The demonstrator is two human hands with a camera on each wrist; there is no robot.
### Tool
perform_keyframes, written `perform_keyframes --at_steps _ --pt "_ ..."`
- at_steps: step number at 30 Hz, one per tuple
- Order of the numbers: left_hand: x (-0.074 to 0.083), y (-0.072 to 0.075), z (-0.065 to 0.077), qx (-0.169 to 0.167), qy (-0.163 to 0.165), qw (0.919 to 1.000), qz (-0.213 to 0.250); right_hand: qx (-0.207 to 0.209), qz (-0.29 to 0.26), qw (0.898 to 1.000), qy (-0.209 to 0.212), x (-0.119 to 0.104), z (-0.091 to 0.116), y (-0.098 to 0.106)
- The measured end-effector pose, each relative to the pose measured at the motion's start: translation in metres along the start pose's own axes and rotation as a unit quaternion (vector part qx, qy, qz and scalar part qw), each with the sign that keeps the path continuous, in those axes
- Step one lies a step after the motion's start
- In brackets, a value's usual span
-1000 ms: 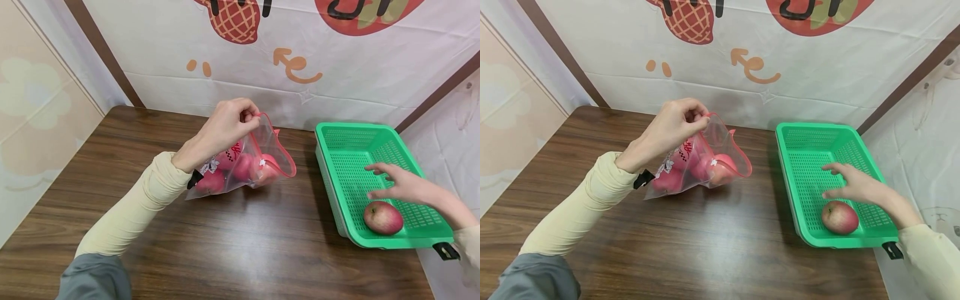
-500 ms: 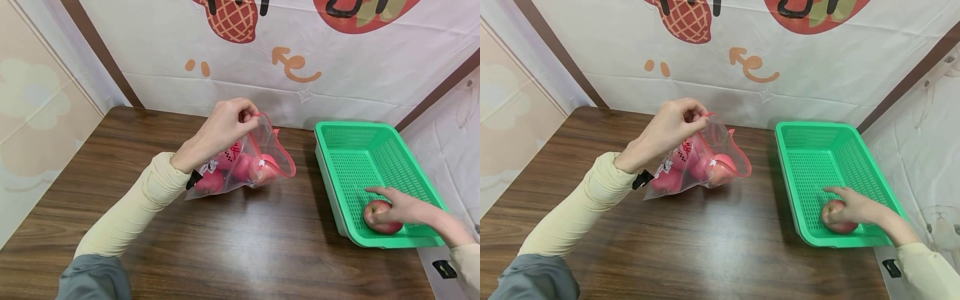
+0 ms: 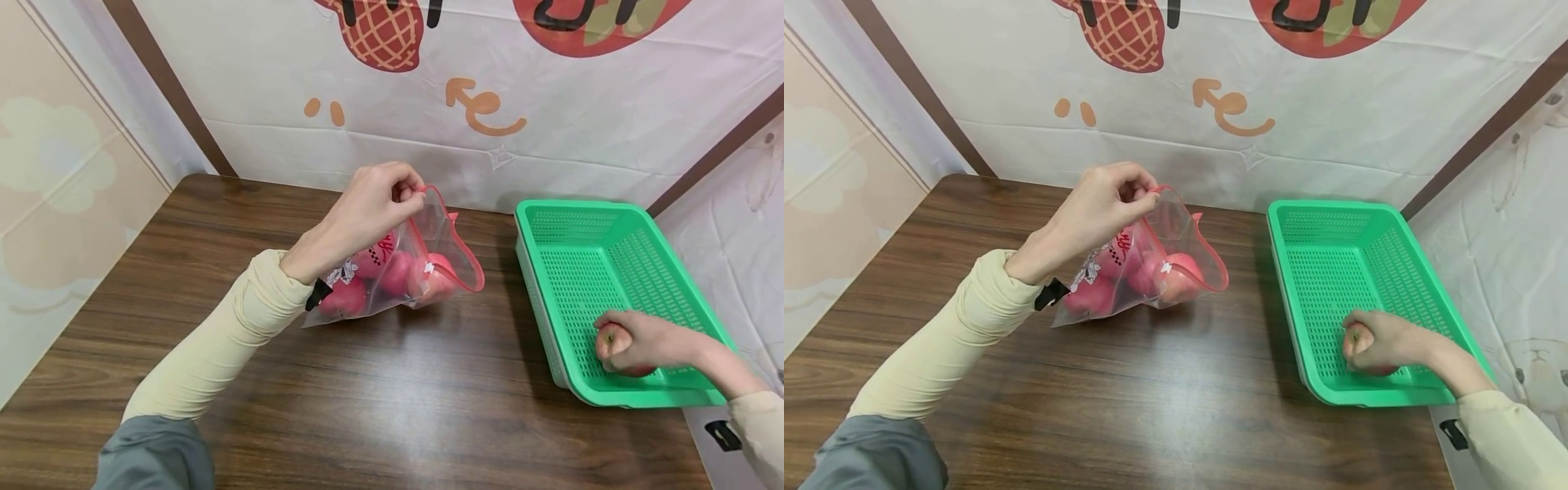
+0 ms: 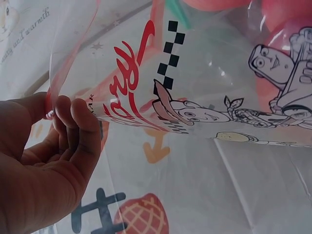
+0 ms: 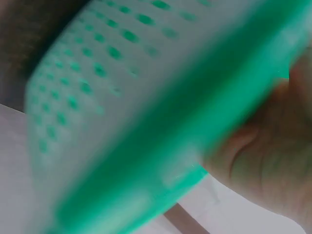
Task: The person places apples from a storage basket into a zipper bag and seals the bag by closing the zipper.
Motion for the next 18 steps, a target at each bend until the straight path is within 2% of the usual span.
perform_keyframes --at_steps 6,11,15,18 --pt "0.001 0.0 0.001 -0.003 0.007 1.0 0.003 0.067 0.053 0.996 -0.003 -0.009 0.0 0.03" --pt "0.001 0.0 0.001 -0.002 0.004 1.0 0.004 0.156 0.09 0.984 0.021 -0.025 -0.003 0.064" --pt "0.002 0.0 0.001 -0.003 0.001 1.0 0.002 0.216 0.1 0.97 0.043 -0.051 -0.007 0.1" --pt "0.002 -0.001 0.001 -0.003 0.001 1.0 0.003 0.238 0.093 0.966 0.049 -0.082 -0.015 0.126"
Point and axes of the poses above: each hand's wrist, its own z-axis away from the middle knuckle, its own y-axis out of the back of the hand, x = y × z, the point moved 5 cm from there along -z, towards the middle knuckle, and after that the axes turned 12 degrees about z, right-handed, at the moved point
